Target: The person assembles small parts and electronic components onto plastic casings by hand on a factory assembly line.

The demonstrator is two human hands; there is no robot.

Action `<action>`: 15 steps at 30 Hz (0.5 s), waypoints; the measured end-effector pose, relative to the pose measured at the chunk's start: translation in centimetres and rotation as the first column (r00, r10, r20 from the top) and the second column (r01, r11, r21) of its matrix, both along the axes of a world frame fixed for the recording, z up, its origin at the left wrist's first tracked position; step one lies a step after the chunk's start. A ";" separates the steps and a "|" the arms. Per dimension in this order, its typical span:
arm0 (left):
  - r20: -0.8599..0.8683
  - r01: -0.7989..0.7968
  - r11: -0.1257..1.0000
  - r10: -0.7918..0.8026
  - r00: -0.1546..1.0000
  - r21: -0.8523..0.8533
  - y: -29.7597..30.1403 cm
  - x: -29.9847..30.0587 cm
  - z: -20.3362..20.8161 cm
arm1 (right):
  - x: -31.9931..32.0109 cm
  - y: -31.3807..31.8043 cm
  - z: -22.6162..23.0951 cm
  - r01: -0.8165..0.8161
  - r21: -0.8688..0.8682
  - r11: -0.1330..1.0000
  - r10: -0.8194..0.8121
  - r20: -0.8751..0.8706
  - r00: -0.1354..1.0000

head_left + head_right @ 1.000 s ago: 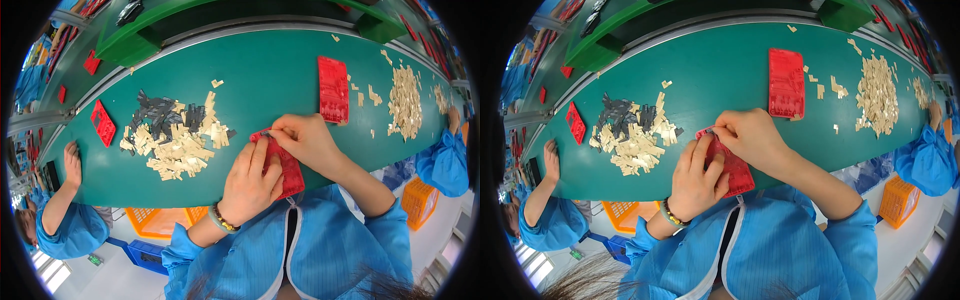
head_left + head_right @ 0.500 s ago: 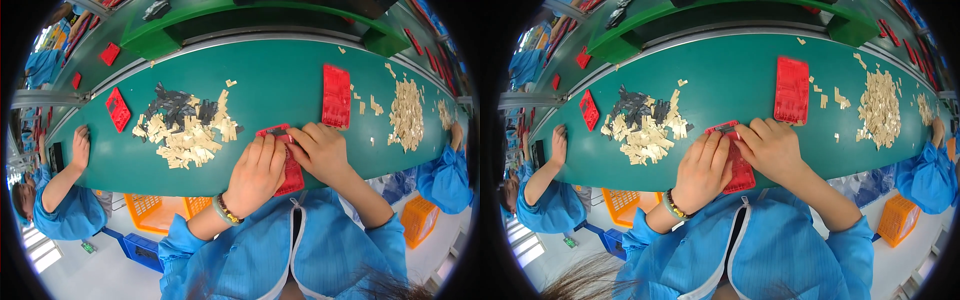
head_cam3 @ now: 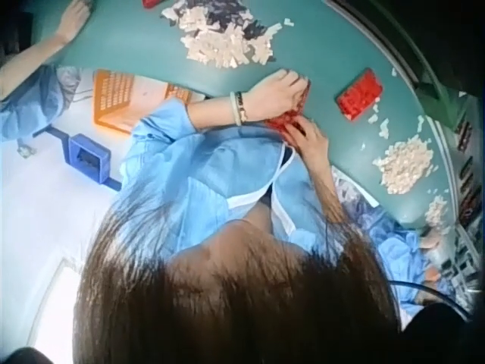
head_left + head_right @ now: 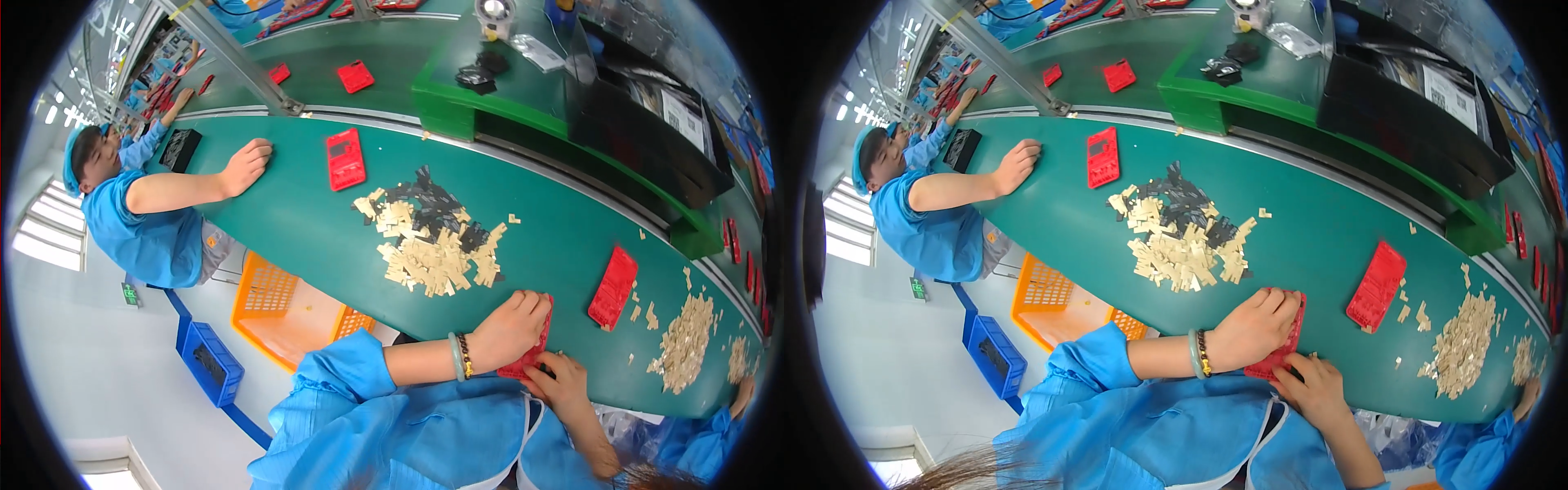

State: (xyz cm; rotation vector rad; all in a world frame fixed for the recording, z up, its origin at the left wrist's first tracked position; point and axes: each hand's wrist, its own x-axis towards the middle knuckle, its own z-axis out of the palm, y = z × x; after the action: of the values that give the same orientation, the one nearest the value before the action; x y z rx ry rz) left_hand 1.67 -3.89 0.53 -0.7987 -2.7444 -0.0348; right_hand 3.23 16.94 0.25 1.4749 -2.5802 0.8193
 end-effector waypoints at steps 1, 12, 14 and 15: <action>0.109 -0.015 0.983 -0.005 0.994 0.183 -0.3 -0.1 0.5 | -0.2 0.0 0.0 -0.007 -0.029 1.000 0.008 0.039 0.999; -0.355 -0.163 0.984 0.177 0.918 0.069 -21.1 -5.7 5.4 | -4.6 -4.7 4.1 0.150 -0.287 0.946 -0.128 0.093 0.987; -0.448 -0.189 0.970 0.238 0.862 0.152 -28.7 -11.9 6.9 | -5.0 -3.3 3.3 0.159 -0.219 0.963 -0.167 -0.016 0.986; -0.418 -0.200 0.967 0.250 0.873 0.161 -30.9 -15.1 7.0 | -5.1 -2.4 2.9 0.219 -0.179 0.959 -0.236 -0.082 0.968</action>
State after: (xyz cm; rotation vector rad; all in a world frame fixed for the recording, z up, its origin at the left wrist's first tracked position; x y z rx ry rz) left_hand -13.40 -34.79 7.56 -0.3894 -2.3613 0.0334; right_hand -1.83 14.56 3.19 1.1179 -2.4748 0.8803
